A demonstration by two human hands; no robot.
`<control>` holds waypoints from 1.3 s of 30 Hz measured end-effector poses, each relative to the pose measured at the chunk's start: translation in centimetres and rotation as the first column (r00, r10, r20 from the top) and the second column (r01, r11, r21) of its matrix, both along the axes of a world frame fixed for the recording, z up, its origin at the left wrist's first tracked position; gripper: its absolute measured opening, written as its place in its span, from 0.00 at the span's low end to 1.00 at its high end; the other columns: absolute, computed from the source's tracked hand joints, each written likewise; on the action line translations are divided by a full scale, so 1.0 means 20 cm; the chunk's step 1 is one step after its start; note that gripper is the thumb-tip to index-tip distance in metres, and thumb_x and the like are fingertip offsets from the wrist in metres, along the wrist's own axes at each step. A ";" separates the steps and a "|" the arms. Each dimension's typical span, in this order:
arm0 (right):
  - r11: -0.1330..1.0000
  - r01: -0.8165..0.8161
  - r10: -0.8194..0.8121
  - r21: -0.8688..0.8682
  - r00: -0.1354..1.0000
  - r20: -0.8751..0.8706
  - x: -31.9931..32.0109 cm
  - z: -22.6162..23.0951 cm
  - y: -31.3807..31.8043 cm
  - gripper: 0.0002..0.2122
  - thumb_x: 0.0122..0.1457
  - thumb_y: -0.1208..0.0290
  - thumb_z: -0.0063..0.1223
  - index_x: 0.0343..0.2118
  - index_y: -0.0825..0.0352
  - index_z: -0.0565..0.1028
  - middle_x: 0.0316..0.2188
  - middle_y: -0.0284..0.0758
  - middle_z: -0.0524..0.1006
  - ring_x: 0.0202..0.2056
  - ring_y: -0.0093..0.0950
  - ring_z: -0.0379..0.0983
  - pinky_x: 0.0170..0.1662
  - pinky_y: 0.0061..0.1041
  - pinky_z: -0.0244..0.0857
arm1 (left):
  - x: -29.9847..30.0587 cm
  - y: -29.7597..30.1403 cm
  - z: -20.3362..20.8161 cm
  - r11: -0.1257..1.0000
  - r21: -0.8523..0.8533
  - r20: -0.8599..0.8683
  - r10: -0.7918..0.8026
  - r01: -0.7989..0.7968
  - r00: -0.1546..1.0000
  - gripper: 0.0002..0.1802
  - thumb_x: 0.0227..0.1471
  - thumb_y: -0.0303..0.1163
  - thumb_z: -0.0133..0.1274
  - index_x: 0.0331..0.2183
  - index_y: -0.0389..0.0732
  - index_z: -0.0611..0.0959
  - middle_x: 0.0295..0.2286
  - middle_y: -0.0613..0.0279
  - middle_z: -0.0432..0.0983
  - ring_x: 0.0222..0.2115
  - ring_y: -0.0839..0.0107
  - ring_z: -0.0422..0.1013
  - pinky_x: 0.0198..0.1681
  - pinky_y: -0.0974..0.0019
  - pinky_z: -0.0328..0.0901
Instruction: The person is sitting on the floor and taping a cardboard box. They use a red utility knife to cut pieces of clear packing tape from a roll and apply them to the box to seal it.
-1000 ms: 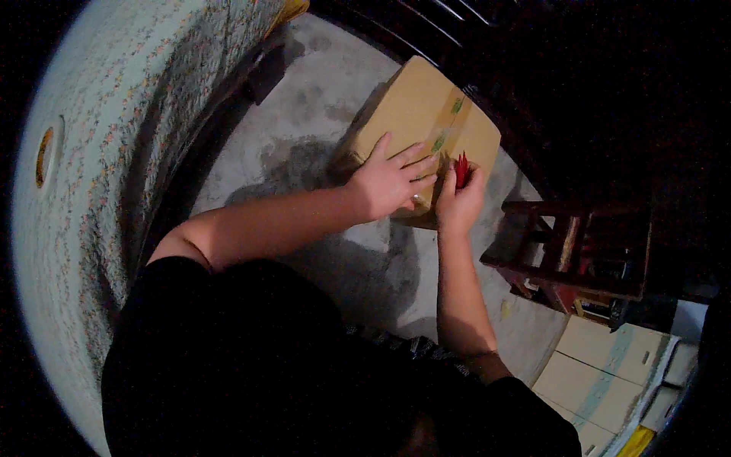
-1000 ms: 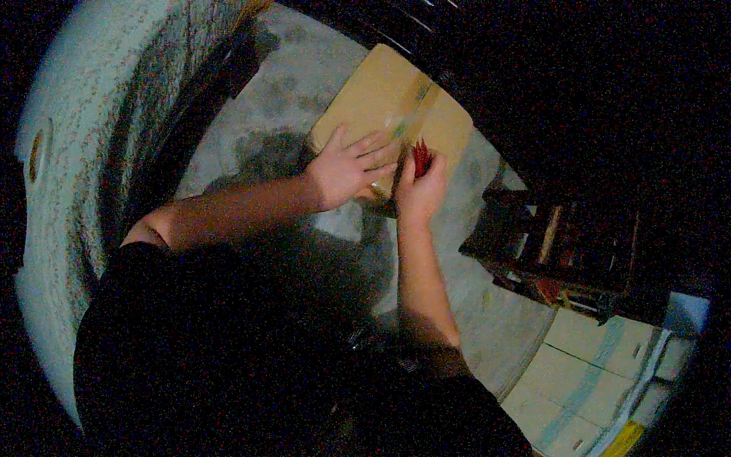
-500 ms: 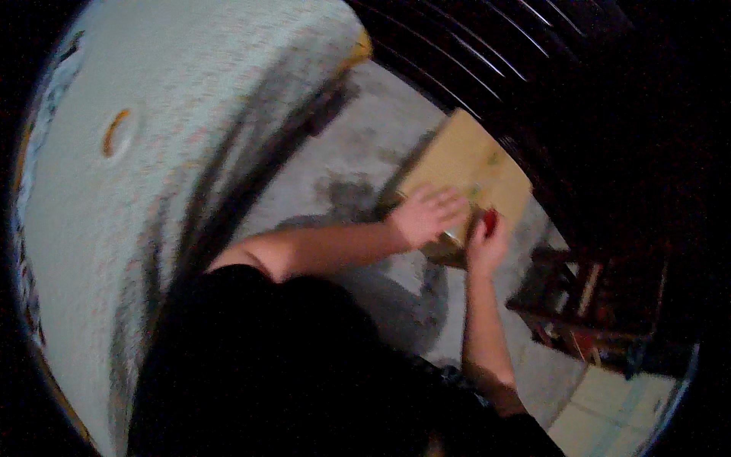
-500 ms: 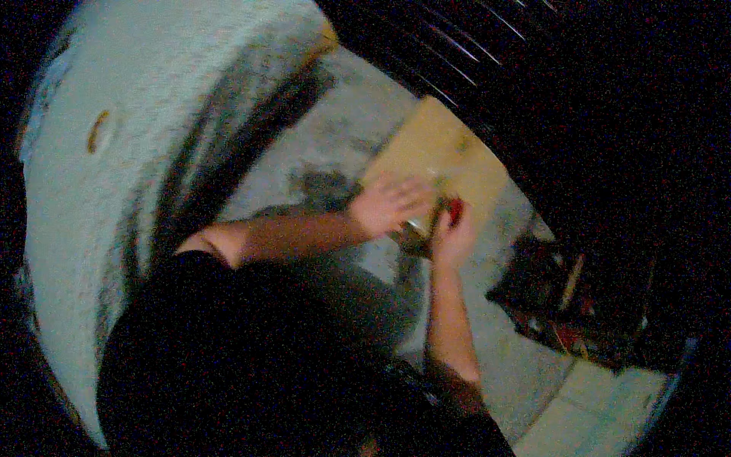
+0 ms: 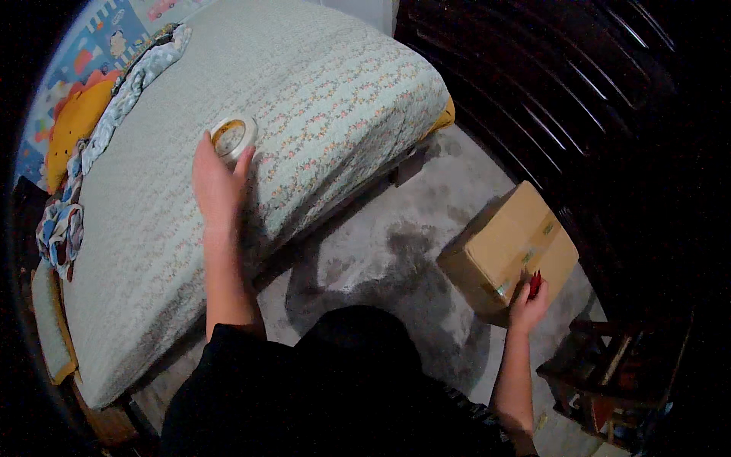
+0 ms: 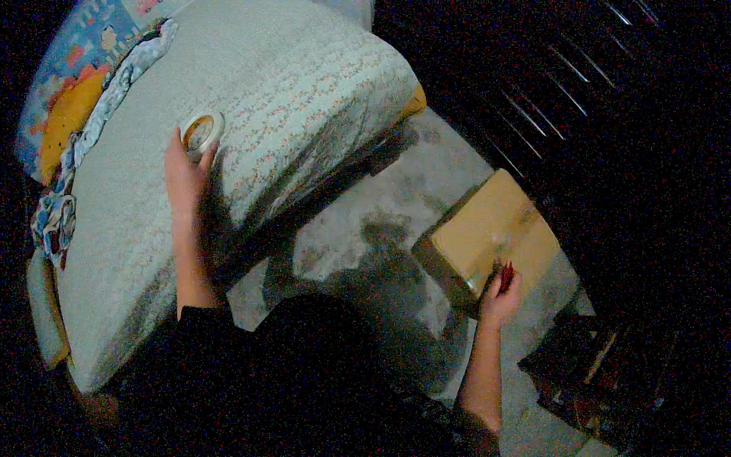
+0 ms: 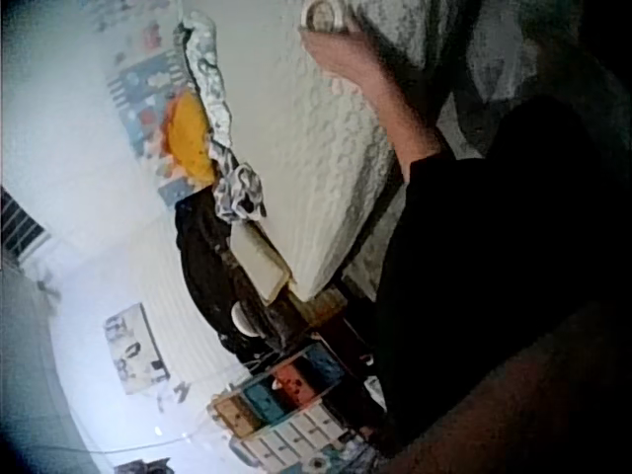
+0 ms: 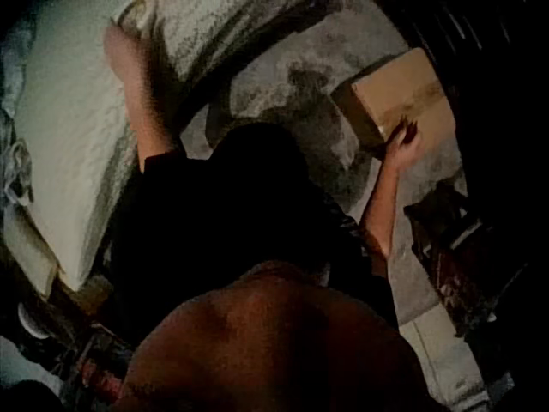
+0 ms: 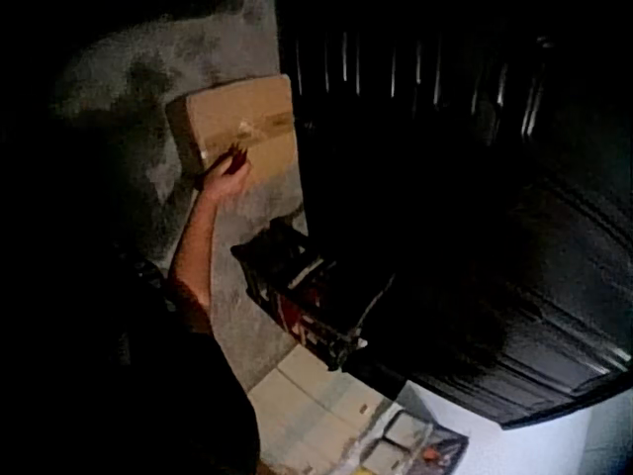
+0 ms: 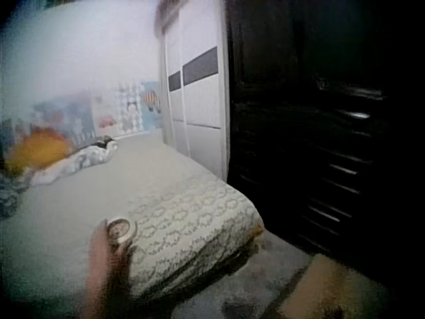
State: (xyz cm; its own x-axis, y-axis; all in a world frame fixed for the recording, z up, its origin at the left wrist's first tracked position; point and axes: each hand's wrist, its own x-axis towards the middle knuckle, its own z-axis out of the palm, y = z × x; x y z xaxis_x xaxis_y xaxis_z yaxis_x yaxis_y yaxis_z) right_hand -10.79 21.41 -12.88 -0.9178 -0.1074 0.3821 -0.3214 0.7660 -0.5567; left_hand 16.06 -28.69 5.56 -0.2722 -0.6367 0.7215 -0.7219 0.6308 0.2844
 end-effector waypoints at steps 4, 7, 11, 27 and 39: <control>0.998 0.005 -0.007 0.058 1.000 0.031 0.02 0.04 -0.01 0.16 0.58 0.65 0.55 0.48 0.62 0.73 0.37 0.47 0.78 0.37 0.48 0.76 0.40 0.39 0.70 | 0.09 -0.05 -0.09 0.999 0.043 0.207 0.013 -0.022 0.978 0.21 0.49 0.33 0.62 0.45 0.37 0.79 0.46 0.48 0.74 0.48 0.50 0.69 0.54 0.53 0.63; 0.994 0.040 -0.042 0.104 0.999 0.025 0.05 0.12 -0.01 0.14 0.61 0.66 0.54 0.48 0.65 0.74 0.37 0.43 0.79 0.38 0.40 0.77 0.41 0.35 0.70 | -0.01 0.04 -0.06 0.983 0.104 0.013 -0.152 0.150 0.988 0.16 0.49 0.29 0.61 0.41 0.38 0.79 0.43 0.50 0.75 0.46 0.52 0.70 0.51 0.55 0.64; 0.834 0.040 0.048 -0.550 0.988 0.144 -0.01 0.07 0.05 0.11 0.64 0.69 0.53 0.44 0.71 0.76 0.39 0.35 0.79 0.39 0.26 0.74 0.44 0.26 0.69 | -0.26 0.45 -0.04 0.739 0.226 -0.238 -0.590 0.635 0.772 0.16 0.48 0.27 0.62 0.41 0.40 0.79 0.43 0.54 0.76 0.47 0.56 0.69 0.55 0.53 0.60; 0.571 -0.231 0.582 -0.788 0.790 0.191 0.29 0.79 -0.52 0.17 0.56 0.79 0.60 0.50 0.70 0.76 0.48 0.37 0.77 0.52 0.27 0.71 0.54 0.25 0.64 | -0.65 1.01 -0.25 0.058 0.428 -0.251 -0.951 0.902 0.180 0.19 0.46 0.34 0.65 0.41 0.42 0.79 0.41 0.57 0.77 0.47 0.56 0.71 0.61 0.44 0.52; 0.688 -0.050 0.416 -0.724 0.845 0.337 0.30 0.74 -0.56 0.09 0.55 0.73 0.65 0.38 0.65 0.79 0.24 0.20 0.73 0.20 0.10 0.58 0.25 0.12 0.51 | -0.67 1.00 -0.32 0.113 0.410 -0.195 -0.958 0.905 0.209 0.20 0.46 0.34 0.64 0.42 0.43 0.79 0.40 0.56 0.76 0.46 0.55 0.71 0.60 0.43 0.53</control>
State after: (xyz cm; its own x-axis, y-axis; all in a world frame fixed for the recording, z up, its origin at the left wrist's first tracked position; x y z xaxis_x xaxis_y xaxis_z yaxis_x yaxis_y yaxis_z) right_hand -4.76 10.26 1.91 -0.9735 -0.2285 -0.0015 -0.0131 0.0626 -0.9980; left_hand 2.75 -8.71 -0.74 -0.9006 -0.0004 0.4346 0.3148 0.6889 0.6529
